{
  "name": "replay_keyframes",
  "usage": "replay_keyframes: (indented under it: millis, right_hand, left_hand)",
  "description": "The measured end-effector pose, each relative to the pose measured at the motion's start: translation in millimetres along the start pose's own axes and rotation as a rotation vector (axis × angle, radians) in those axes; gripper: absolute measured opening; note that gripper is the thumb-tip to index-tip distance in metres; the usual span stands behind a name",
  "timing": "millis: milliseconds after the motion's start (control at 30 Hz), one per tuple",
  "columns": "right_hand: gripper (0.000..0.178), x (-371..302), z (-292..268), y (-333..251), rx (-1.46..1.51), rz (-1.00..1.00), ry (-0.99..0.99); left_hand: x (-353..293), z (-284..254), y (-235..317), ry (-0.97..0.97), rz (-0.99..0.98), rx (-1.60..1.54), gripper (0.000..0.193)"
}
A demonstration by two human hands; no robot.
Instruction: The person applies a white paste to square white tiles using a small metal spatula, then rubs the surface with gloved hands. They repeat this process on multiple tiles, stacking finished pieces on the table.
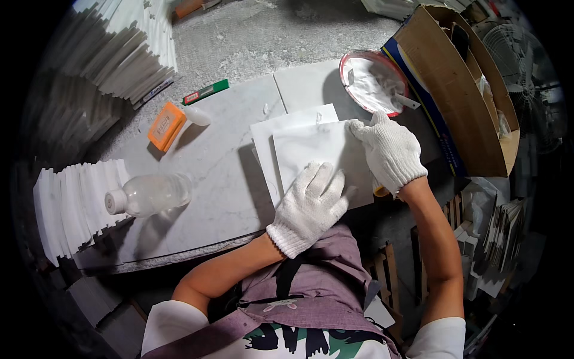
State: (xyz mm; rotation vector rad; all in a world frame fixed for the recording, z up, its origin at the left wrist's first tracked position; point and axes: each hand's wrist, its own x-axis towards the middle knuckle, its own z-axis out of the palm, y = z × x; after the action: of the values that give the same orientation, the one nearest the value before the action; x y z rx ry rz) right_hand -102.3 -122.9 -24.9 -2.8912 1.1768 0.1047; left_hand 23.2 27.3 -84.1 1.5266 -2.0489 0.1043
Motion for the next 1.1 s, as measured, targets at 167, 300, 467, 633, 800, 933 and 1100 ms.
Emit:
replay_keyframes:
  millis: [167,300,467,633,800,933,1100]
  right_hand:
    - [0.022,-30.0,9.3,-1.4,0.133,-0.048,0.062]
    - [0.019,-1.7,3.5,-6.7,-0.041,-0.026,0.043]
    - [0.029,-16.5,3.2,-38.6,-0.018,-0.141,0.101]
    - [0.029,-0.6,-0.7,-17.6,0.038,-0.003,0.067]
    - [0.025,-39.9,7.8,-12.5,0.061,0.003,0.056]
    - [0.022,-18.5,-0.7,-18.7,-0.041,0.092,-0.050]
    - [0.023,-15.7,2.5,-9.1,0.025,0.016,0.023]
  left_hand:
    - [-4.5,-3.5,2.8,-0.009,-0.023,-0.039,0.026]
    - [-5.0,0.1,-2.3,-0.037,0.031,-0.033,0.031]
    - [-9.0,7.8,3.5,0.038,-0.229,-0.068,0.032]
    - [-5.8,6.4,-0.6,-0.042,-0.073,-0.030,0.025]
    - [-6.7,0.5,-1.4,0.036,-0.032,0.005,0.026]
    - [-8.2,1.9,1.4,-0.015,-0.023,0.001,0.029]
    - [-3.5,-1.5,-0.4,0.029,-0.026,-0.034,0.024]
